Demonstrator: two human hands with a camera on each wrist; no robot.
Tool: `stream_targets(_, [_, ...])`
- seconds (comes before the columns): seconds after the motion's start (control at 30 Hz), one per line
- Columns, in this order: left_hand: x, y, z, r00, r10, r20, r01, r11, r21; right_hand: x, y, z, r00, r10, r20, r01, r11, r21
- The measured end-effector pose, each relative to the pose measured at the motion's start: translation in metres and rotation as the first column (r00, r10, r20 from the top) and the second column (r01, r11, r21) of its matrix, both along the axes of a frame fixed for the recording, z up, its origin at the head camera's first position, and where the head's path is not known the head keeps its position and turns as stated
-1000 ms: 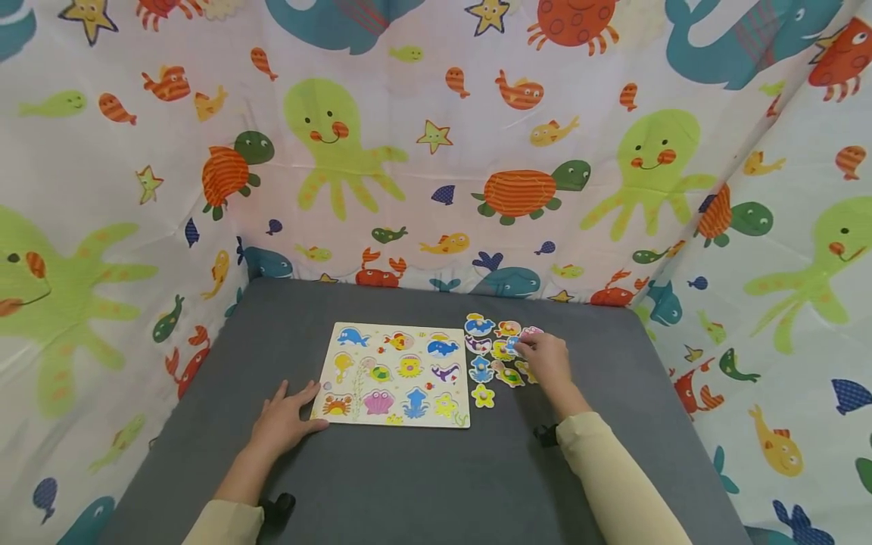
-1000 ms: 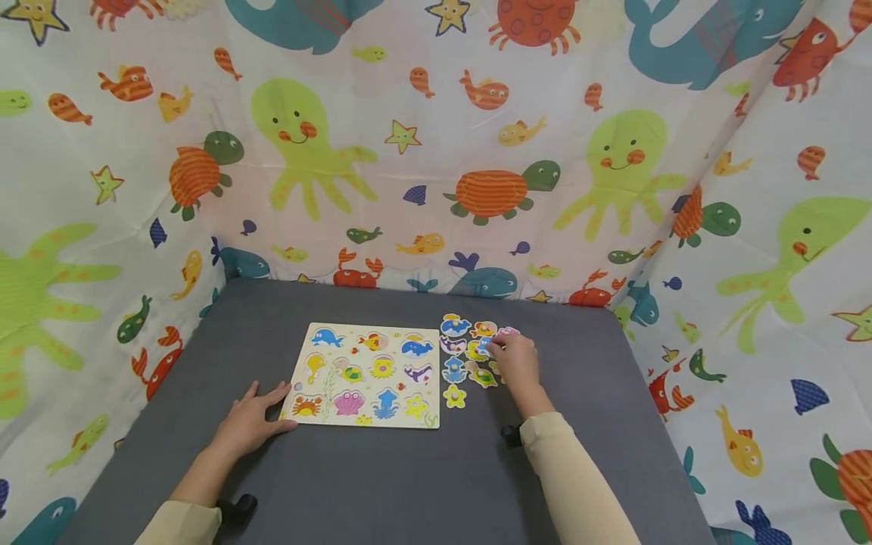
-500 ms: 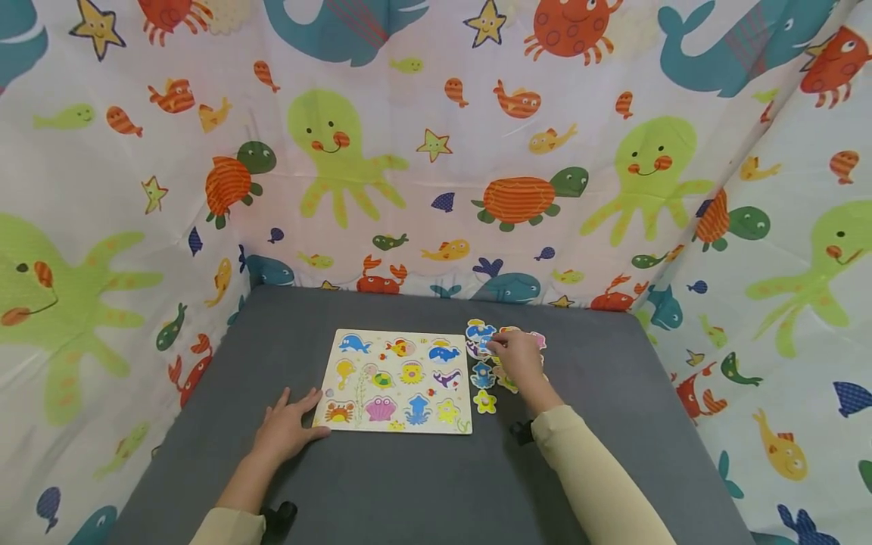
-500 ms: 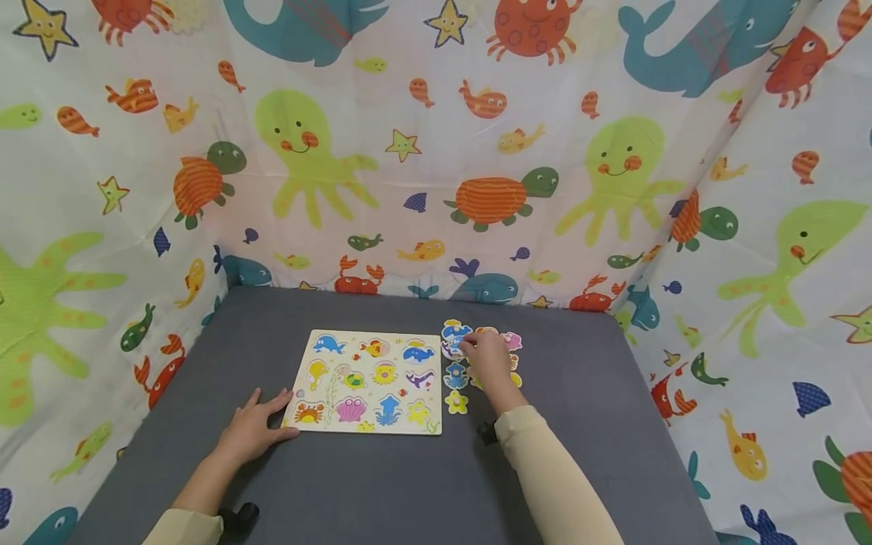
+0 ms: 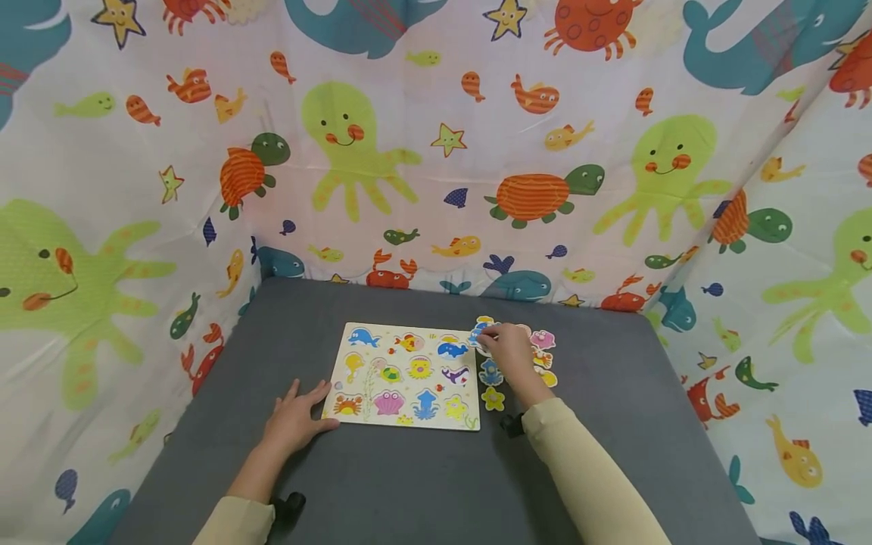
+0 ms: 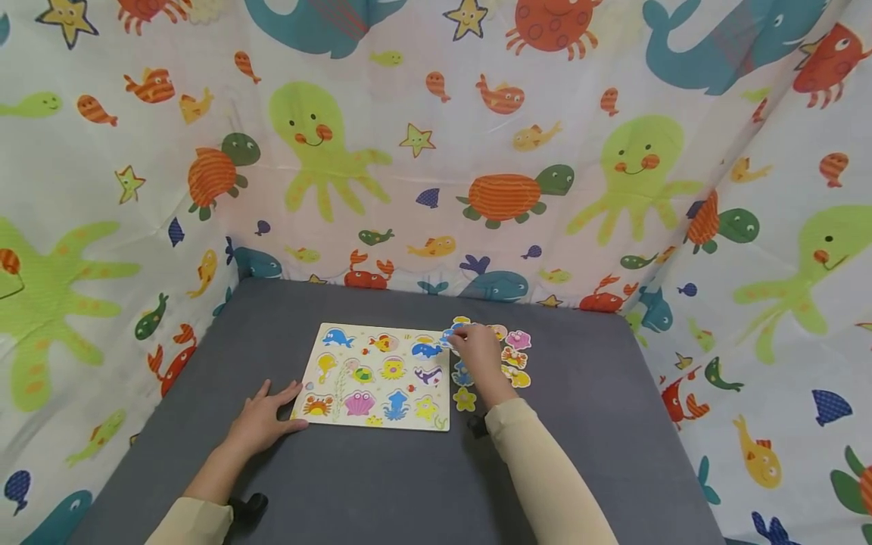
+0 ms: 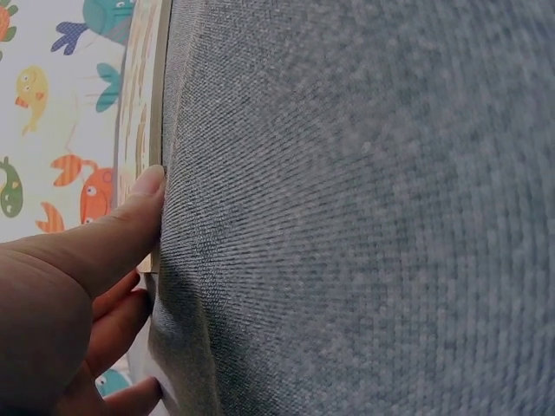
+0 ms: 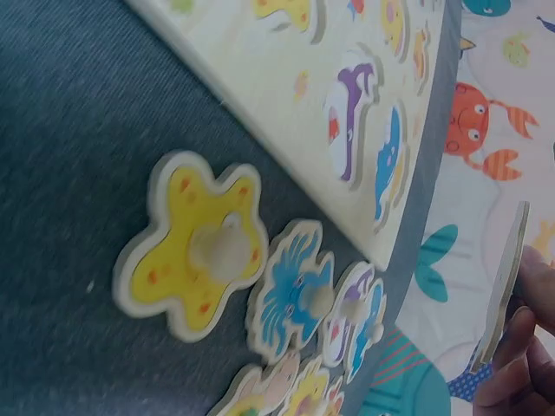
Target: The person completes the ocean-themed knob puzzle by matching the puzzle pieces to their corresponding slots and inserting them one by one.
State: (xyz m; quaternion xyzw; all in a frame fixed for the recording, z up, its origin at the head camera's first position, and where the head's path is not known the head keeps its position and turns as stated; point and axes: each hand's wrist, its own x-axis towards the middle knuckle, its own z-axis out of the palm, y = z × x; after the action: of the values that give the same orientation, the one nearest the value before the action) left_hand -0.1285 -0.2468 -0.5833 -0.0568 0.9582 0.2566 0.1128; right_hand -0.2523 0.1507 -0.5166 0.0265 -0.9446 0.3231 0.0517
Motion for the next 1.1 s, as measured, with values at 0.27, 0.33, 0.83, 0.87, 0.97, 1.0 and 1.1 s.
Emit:
stream_targets(0.27, [0.000, 0.002, 0.004, 1.000, 0.007, -0.009, -0.007, 1.000, 0.016, -0.004, -0.015, 0.004, 1.000, 0.011, 0.009, -0.011, 0.997, 0.071])
stream_targets(0.33, [0.000, 0.003, 0.003, 1.000, 0.011, -0.007, -0.010, 1.000, 0.020, -0.004, -0.020, 0.005, 1.000, 0.007, 0.012, -0.008, 0.996, 0.084])
stream_targets(0.83, [0.002, -0.002, 0.000, 1.000, 0.015, 0.012, -0.015, 1.000, 0.027, -0.002, -0.058, 0.007, 0.998, 0.049, -0.026, -0.046, 0.994, 0.100])
stream_targets(0.87, [0.002, -0.002, 0.000, 1.000, 0.016, 0.014, -0.017, 0.999, 0.028, -0.002, -0.061, 0.008, 0.998, 0.054, -0.025, -0.051, 0.994, 0.094])
stream_targets(0.97, [0.001, -0.002, 0.000, 1.000, 0.018, 0.015, -0.018, 0.999, 0.032, -0.003, -0.068, 0.010, 0.998, 0.056, -0.018, -0.055, 0.996, 0.075])
stream_targets(1.0, [0.000, -0.002, 0.000, 1.000, 0.016, 0.014, -0.017, 0.999, 0.032, -0.003, -0.070, 0.010, 0.998, 0.053, -0.012, -0.052, 0.996, 0.066])
stream_targets(1.1, [-0.001, -0.002, 0.000, 1.000, 0.012, 0.011, -0.012, 0.999, 0.030, -0.005, -0.076, 0.010, 0.999, 0.047, 0.000, -0.047, 0.998, 0.049])
